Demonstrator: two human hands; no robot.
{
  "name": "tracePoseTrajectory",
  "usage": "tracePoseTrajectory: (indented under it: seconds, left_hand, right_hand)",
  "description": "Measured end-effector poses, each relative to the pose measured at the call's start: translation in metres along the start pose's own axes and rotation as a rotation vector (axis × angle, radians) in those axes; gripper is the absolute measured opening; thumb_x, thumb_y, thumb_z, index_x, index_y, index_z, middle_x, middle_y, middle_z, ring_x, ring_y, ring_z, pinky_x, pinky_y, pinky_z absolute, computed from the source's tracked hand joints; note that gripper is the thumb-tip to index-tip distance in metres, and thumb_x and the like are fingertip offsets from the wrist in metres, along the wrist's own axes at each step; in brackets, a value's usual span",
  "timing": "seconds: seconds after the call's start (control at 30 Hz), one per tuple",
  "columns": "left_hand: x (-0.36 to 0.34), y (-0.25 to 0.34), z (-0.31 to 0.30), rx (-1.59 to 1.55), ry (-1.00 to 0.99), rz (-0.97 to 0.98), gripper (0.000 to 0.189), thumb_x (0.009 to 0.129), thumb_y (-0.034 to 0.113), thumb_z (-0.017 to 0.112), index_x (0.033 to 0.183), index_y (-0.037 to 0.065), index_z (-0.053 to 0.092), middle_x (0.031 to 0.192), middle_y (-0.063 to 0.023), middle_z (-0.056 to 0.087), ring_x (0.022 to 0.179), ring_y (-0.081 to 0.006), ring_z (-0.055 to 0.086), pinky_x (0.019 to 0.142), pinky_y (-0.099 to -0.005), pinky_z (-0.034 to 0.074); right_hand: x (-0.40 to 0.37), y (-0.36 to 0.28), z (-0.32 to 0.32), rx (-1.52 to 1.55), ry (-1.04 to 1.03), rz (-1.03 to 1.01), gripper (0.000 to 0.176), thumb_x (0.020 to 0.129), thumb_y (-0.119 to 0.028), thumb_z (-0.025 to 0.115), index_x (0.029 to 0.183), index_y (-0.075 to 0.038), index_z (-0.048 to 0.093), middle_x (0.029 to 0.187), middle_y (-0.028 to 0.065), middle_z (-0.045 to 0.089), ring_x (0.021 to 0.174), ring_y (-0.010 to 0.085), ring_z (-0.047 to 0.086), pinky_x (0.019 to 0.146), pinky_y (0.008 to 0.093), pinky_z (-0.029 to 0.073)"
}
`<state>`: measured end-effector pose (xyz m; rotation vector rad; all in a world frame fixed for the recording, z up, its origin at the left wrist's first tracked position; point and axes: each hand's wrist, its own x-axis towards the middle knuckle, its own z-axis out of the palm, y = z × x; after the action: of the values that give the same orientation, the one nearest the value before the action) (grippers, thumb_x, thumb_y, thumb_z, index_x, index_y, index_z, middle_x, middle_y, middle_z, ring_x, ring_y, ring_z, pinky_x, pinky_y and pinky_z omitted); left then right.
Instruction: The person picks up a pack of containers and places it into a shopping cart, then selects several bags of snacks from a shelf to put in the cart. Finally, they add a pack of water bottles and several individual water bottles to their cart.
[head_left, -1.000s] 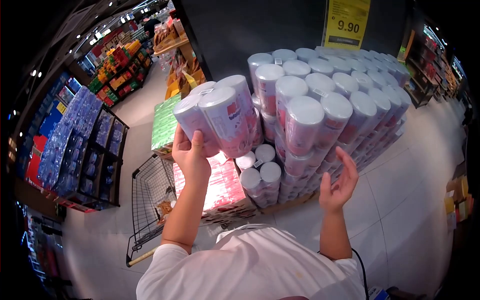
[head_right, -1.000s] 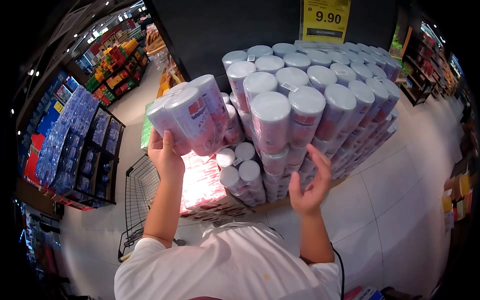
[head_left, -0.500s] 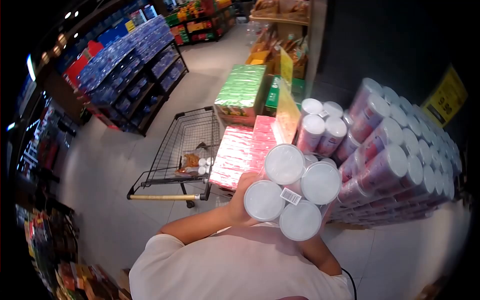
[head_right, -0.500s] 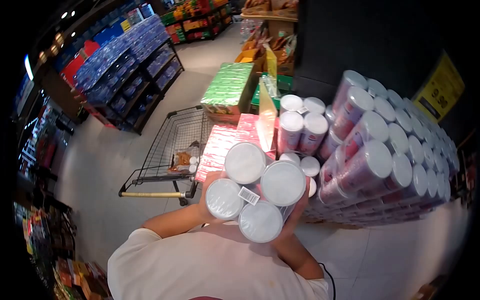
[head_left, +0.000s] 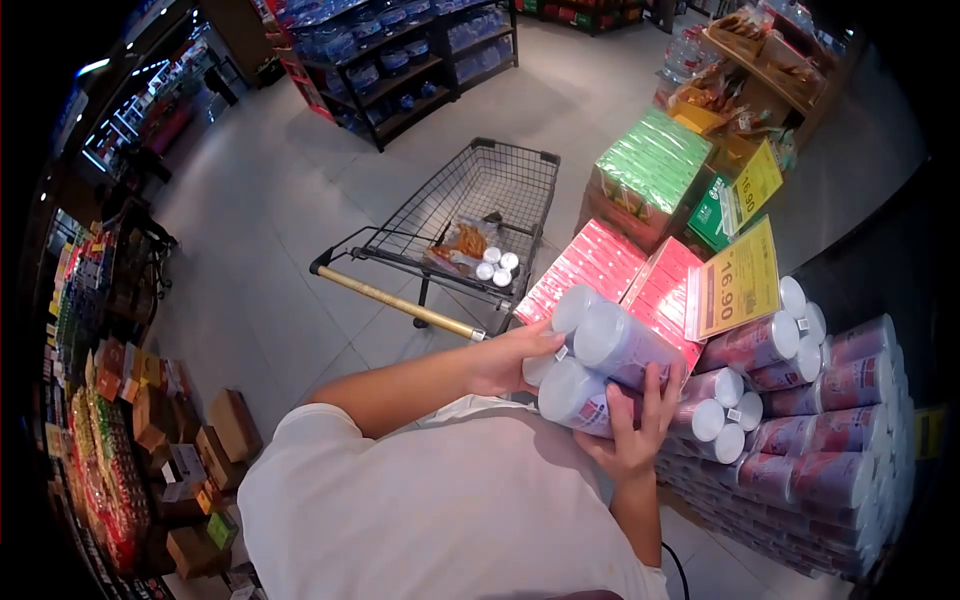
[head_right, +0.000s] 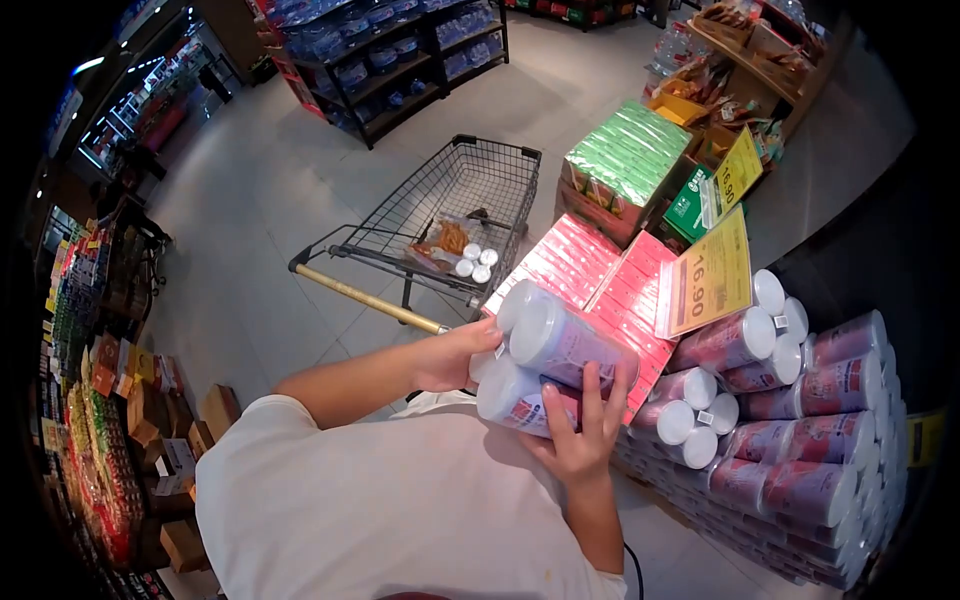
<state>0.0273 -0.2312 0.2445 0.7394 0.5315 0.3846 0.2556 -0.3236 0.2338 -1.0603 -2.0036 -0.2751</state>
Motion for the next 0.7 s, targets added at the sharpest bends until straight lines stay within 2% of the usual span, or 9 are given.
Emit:
tracePoseTrajectory:
  seconds: [0.03,0.13,0.23,0.37,0.47,0.5,0.6,0.63,0.7]
  left_hand:
    - [-0.001,-0.001,-0.015,-0.023,-0.010,0.023,0.090,0.087,0.065,0.063,0.156,0.023,0.022,0.152,-0.0047,0.040,0.140,-0.0251,0.041,0.111,-0.0514,0.039]
    - [0.010,-0.018,-0.089,-0.023,-0.095,0.077,0.093,0.085,0.064,0.065,0.154,0.017,0.026,0.151,-0.0073,0.043,0.139,-0.0267,0.043,0.111,-0.0498,0.040]
    - [-0.002,-0.013,-0.142,-0.177,0.012,-0.149,0.100,0.079,0.065,0.071,0.153,0.013,0.029,0.150,-0.0090,0.044,0.138,-0.0278,0.044,0.112,-0.0474,0.040]
    - [-0.020,0.005,-0.204,-0.252,-0.143,0.035,0.107,0.071,0.062,0.080,0.151,0.010,0.031,0.148,-0.0138,0.045,0.135,-0.0287,0.048,0.111,-0.0476,0.043]
    - [-0.020,0.021,-0.258,-0.383,-0.144,0.127,0.096,0.080,0.042,0.082,0.152,0.015,0.025,0.147,-0.0112,0.044,0.135,-0.0284,0.047,0.111,-0.0491,0.043]
    - [-0.021,0.038,-0.267,-0.372,-0.104,0.169,0.093,0.081,0.038,0.081,0.151,0.013,0.026,0.145,-0.0113,0.044,0.134,-0.0280,0.048,0.110,-0.0473,0.044]
    - [-0.012,0.058,-0.330,-0.330,-0.014,0.230,0.088,0.083,0.032,0.080,0.150,0.011,0.027,0.144,-0.0120,0.045,0.134,-0.0270,0.048,0.110,-0.0463,0.045]
    - [-0.009,0.070,-0.347,-0.307,0.033,0.249,0.082,0.085,0.026,0.077,0.149,0.010,0.029,0.142,-0.0122,0.048,0.131,-0.0265,0.051,0.108,-0.0447,0.047]
    - [0.009,0.105,-0.405,-0.180,0.146,0.153,0.071,0.089,0.022,0.072,0.148,0.011,0.032,0.138,-0.0116,0.052,0.125,-0.0273,0.056,0.102,-0.0443,0.053]
  right_hand:
    - [0.007,-0.002,0.010,0.025,-0.018,0.018,0.068,0.067,-0.027,0.085,0.126,-0.007,0.059,0.150,0.0256,0.040,0.134,0.0616,0.034,0.104,0.0726,0.032]
    - [0.033,-0.011,0.042,0.070,-0.122,0.080,0.070,0.063,-0.026,0.086,0.125,-0.007,0.061,0.150,0.0255,0.041,0.134,0.0605,0.035,0.105,0.0724,0.032]
    - [0.063,-0.026,0.084,0.068,-0.247,0.115,0.079,0.054,-0.034,0.088,0.126,-0.012,0.064,0.150,0.0230,0.042,0.134,0.0565,0.037,0.098,0.0676,0.039]
    - [0.098,-0.038,0.141,0.100,-0.262,0.120,0.084,0.052,-0.032,0.087,0.130,-0.016,0.062,0.152,0.0203,0.040,0.137,0.0540,0.035,0.098,0.0659,0.038]
    - [0.123,-0.032,0.191,0.122,-0.269,0.099,0.082,0.052,-0.031,0.087,0.129,-0.017,0.063,0.154,0.0201,0.038,0.137,0.0544,0.034,0.099,0.0661,0.038]
    - [0.131,-0.028,0.206,0.159,-0.302,0.110,0.083,0.058,-0.033,0.087,0.134,-0.015,0.058,0.155,0.0213,0.036,0.139,0.0525,0.033,0.104,0.0679,0.033]
    - [0.160,-0.037,0.239,0.060,-0.421,0.243,0.088,0.066,-0.035,0.086,0.141,-0.010,0.049,0.155,0.0233,0.033,0.140,0.0501,0.033,0.108,0.0695,0.027]
    - [0.161,-0.040,0.242,0.156,-0.386,0.323,0.091,0.073,-0.036,0.084,0.147,-0.008,0.039,0.154,0.0253,0.035,0.141,0.0480,0.033,0.112,0.0676,0.022]
    - [0.145,-0.042,0.235,0.161,-0.322,0.489,0.090,0.077,-0.035,0.082,0.148,-0.006,0.037,0.154,0.0249,0.036,0.141,0.0460,0.036,0.114,0.0630,0.023]
